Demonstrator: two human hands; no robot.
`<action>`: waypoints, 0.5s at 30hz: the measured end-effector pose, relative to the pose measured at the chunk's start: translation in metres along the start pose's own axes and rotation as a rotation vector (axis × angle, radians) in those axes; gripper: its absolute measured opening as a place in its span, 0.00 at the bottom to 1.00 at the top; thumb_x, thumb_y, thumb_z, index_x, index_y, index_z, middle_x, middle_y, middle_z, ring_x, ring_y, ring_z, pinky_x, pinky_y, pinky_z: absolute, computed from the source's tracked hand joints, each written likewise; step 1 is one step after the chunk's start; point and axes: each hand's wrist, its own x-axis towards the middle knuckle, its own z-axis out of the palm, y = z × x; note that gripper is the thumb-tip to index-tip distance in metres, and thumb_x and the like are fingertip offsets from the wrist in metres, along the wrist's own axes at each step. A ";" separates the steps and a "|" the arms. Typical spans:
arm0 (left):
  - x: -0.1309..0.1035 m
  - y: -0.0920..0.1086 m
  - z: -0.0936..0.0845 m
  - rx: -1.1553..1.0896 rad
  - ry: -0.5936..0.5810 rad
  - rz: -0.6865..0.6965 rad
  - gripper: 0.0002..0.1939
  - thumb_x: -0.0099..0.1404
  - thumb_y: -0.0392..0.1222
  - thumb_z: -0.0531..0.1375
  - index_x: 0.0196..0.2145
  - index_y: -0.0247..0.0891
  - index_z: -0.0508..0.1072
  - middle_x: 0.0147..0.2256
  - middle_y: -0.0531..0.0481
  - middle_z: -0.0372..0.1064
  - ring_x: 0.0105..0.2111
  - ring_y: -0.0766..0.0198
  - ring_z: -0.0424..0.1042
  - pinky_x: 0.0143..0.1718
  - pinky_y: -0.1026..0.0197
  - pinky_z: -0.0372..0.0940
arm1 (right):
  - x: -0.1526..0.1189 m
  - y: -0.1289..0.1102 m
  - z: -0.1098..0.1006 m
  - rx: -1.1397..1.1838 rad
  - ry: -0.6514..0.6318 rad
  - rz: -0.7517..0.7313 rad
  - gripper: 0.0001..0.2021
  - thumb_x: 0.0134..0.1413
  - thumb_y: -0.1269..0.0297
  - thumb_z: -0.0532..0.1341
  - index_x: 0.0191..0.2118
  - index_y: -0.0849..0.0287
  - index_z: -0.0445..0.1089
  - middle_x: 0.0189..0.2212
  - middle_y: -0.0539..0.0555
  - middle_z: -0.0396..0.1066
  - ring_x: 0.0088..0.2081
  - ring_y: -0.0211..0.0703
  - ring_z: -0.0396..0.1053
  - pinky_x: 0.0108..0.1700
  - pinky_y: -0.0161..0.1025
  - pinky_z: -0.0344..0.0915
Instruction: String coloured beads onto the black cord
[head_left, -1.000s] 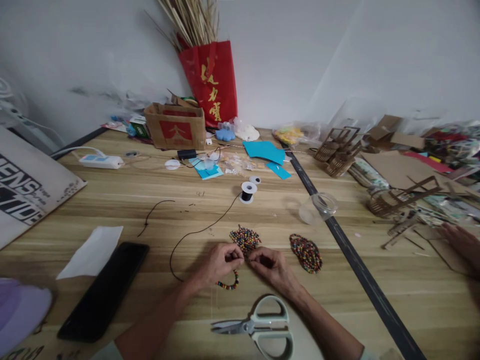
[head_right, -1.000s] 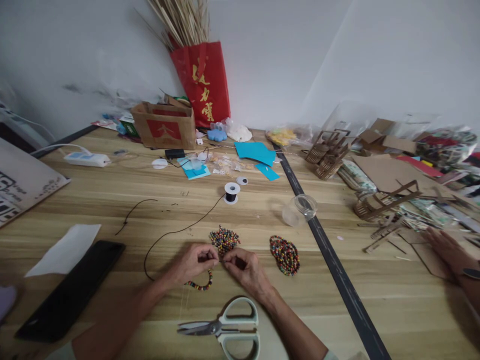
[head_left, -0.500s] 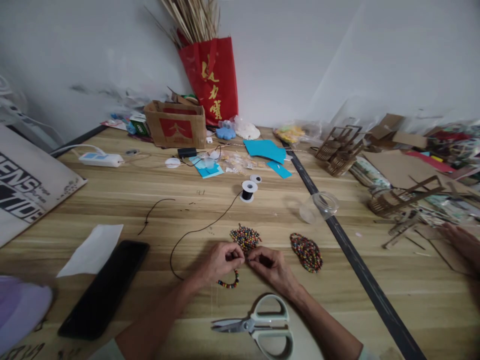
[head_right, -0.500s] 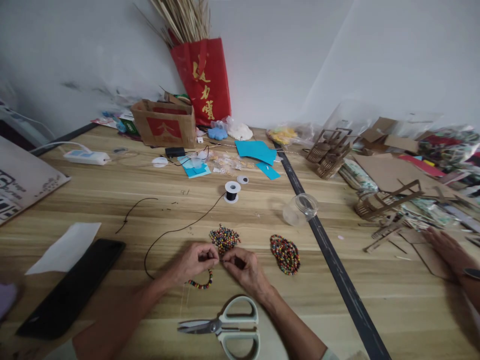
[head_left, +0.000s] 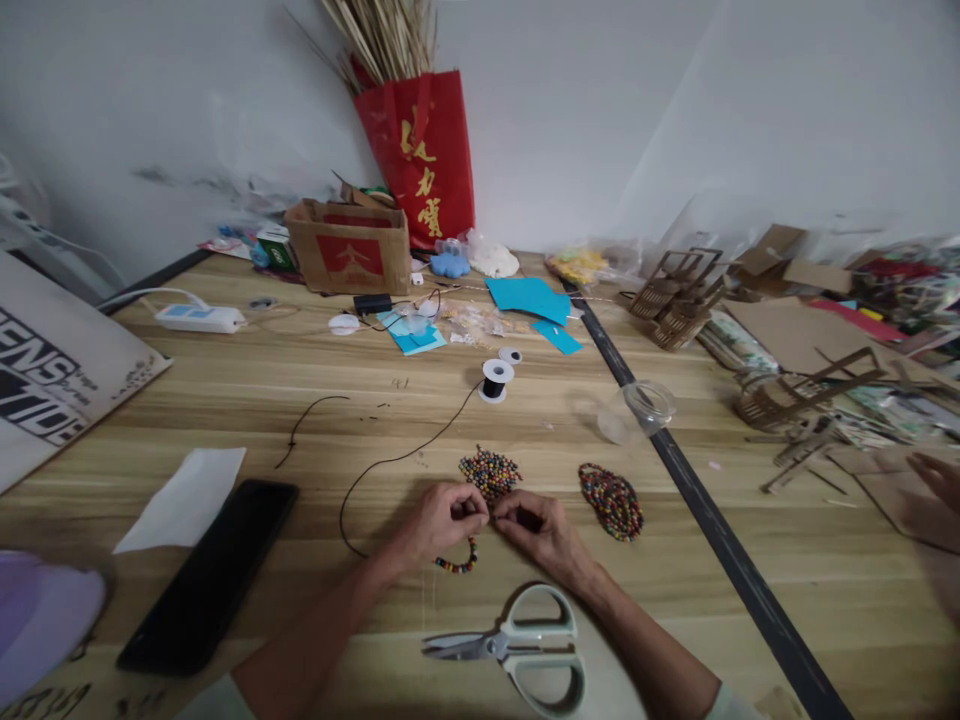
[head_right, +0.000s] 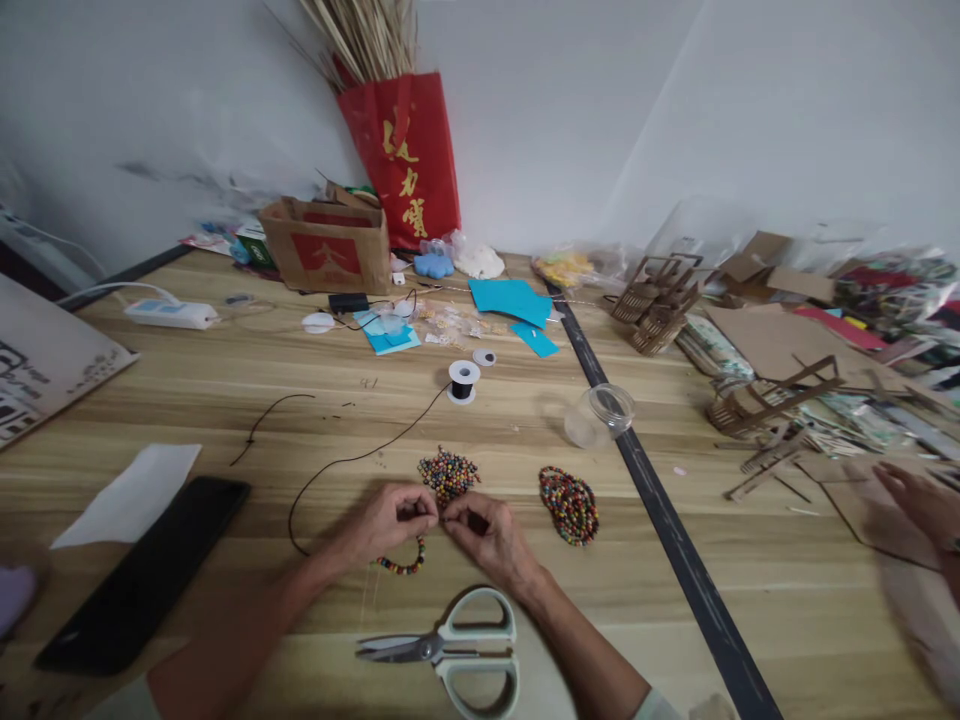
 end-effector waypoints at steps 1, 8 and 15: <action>0.000 0.000 0.000 -0.001 -0.001 0.001 0.05 0.56 0.37 0.59 0.27 0.33 0.74 0.24 0.51 0.69 0.25 0.67 0.64 0.27 0.67 0.58 | 0.000 0.000 0.000 -0.005 0.003 -0.002 0.07 0.55 0.64 0.61 0.34 0.62 0.73 0.25 0.50 0.68 0.27 0.36 0.64 0.30 0.32 0.59; 0.000 0.002 0.000 0.019 0.003 0.003 0.04 0.56 0.36 0.59 0.28 0.34 0.74 0.25 0.52 0.70 0.25 0.67 0.65 0.28 0.67 0.59 | 0.000 0.001 0.000 -0.010 -0.001 -0.013 0.09 0.56 0.61 0.61 0.34 0.61 0.73 0.25 0.51 0.70 0.27 0.37 0.64 0.30 0.32 0.59; 0.000 0.003 0.000 0.020 0.011 -0.008 0.04 0.56 0.36 0.60 0.28 0.34 0.74 0.24 0.52 0.69 0.25 0.67 0.65 0.27 0.67 0.59 | 0.001 0.001 -0.002 0.026 -0.012 0.003 0.10 0.56 0.59 0.61 0.34 0.61 0.73 0.25 0.51 0.68 0.27 0.37 0.64 0.30 0.33 0.59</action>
